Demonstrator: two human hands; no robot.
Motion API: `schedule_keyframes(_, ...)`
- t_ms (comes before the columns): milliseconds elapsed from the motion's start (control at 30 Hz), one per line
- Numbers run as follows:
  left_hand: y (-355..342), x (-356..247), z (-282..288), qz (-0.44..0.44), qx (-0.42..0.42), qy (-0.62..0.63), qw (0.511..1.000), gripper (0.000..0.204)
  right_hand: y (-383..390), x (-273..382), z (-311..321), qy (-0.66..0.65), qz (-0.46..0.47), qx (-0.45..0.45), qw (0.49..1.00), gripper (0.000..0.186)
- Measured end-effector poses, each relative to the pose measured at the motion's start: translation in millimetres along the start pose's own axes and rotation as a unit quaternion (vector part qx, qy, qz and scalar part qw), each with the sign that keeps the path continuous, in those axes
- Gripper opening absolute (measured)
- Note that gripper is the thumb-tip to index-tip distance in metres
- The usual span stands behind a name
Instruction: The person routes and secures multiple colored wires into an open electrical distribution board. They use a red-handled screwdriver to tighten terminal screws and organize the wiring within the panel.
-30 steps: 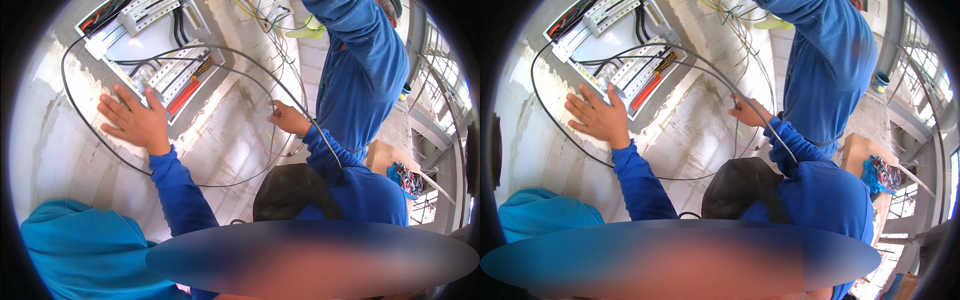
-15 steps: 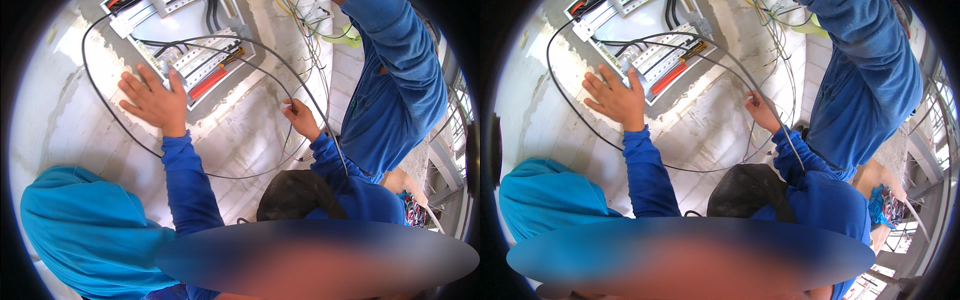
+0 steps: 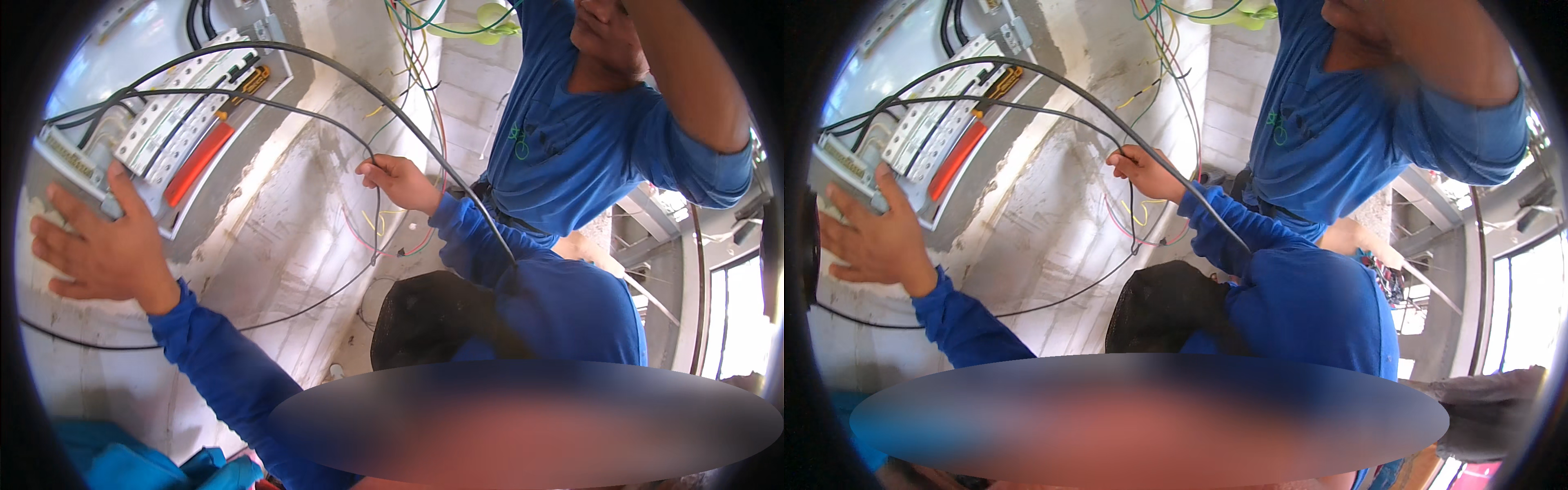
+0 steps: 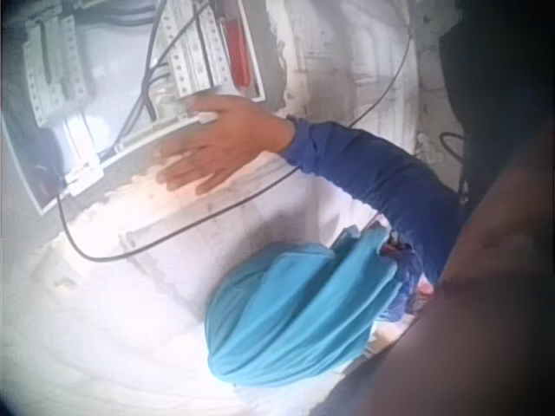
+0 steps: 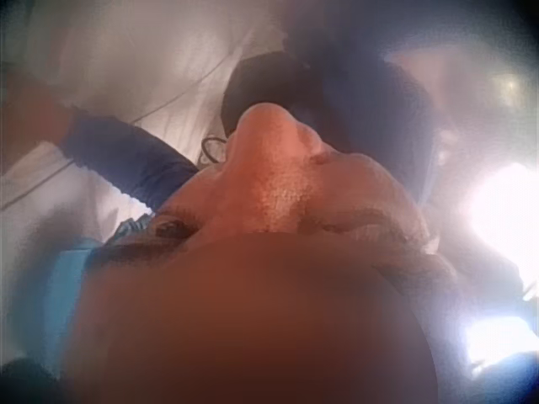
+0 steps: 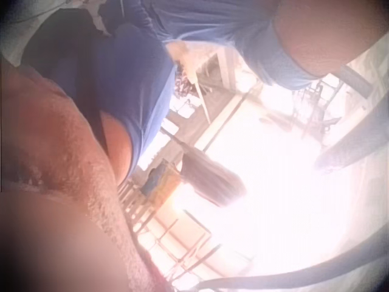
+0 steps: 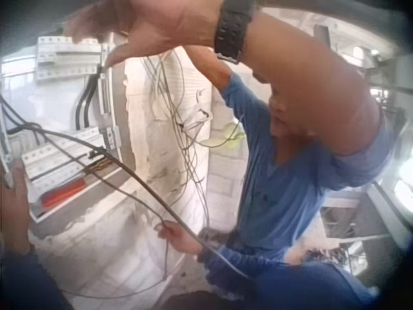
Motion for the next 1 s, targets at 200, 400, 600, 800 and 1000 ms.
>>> schedule_keyframes(200,2.9,10.9,-12.8,-0.042,0.014,-0.077,0.996,0.077,2.4,4.0,3.8,0.025,-0.004,-0.011,1.0,0.029)
schedule_keyframes(400,1.9,4.0,-1.7,-0.003,0.003,-0.026,1.0,0.077,12.9,30.7,23.9,0.015,-0.014,-0.087,0.996,0.03)
schedule_keyframes(600,-7.0,-9.4,20.8,0.023,-0.009,0.038,0.999,0.078,46.0,75.2,61.4,0.004,0.077,-0.194,0.978,0.038)
schedule_keyframes(800,-8.0,-12.2,24.5,0.031,0.018,0.06,0.998,0.079,90.2,50.1,88.8,-0.25,0.002,-0.097,0.963,0.045)
schedule_keyframes(1000,-6.5,-13.2,24.8,0.033,0.042,0.068,0.996,0.083,144.9,111.8,88.2,-0.341,0.153,0.092,0.923,0.066)
Point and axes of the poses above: each hand's wrist, its own y-axis away from the middle knuckle, its own z-axis out of the back of the hand, x = y × z, the point moved 10 cm from there along -y, towards the middle knuckle, and after that the axes turned 13 degrees about y, right-handed, at the moved point
